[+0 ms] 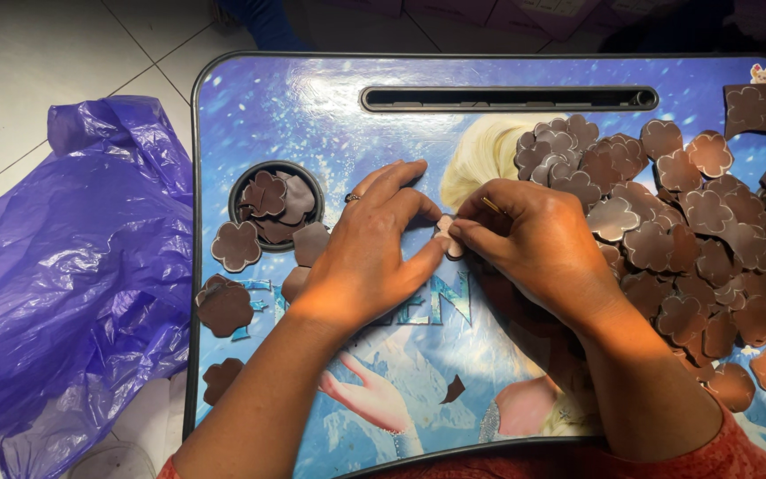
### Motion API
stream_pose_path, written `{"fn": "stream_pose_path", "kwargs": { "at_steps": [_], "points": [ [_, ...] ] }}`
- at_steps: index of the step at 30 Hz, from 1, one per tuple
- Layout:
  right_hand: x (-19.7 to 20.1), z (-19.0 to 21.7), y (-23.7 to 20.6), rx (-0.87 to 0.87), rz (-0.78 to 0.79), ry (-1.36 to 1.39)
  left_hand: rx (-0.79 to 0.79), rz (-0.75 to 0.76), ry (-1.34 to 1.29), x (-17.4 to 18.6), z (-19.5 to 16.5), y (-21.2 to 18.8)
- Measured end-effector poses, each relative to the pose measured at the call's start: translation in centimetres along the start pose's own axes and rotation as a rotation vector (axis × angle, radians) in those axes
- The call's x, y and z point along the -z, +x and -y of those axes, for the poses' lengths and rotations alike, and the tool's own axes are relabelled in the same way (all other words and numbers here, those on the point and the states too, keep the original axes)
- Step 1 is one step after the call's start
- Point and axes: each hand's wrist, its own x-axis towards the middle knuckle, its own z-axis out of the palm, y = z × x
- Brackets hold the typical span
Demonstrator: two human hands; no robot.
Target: The person sits on the floor with a lap desk covered in brown flower-shaped cut pieces. They hold each piece and use a small stick tool to trim and clean the edges, then set the finished piece on a pile and pick up the next one.
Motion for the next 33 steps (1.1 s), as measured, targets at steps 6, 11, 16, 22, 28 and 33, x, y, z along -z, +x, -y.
{"fn": "stream_pose_path", "kwargs": {
  "at_steps": [6,11,16,22,28,33],
  "points": [
    [2.2,-0.6,0.2,-0.213,0.021,0.246,-0.054,-0.033,0.066,-0.6,0.1,0.0],
    [3.0,-0.6,0.0,-0.025,0.102,-0.029,-0.054,-0.031,0.05,-0.5,0.1,0.0],
    [2.5,-0.5,-0.1,0.104,0.163,-0.007,-0.068,-0.03,0.036,-0.3,0.1,0.0],
    [1.9,-0.6,0.0,0.001,0.181,0.096,-0.082,-0.03,0.033,0.0,-0.3,0.0],
    [2.5,-0.2,0.1,-0.062,0.155,0.065,-0.112,0.022,0.073,0.4,-0.5,-0.1],
    [3.5,-0.3,0.0,-0.136,0.006,-0.068,-0.104,-0.002,0.078,0.2,-0.5,0.1]
  ]
}}
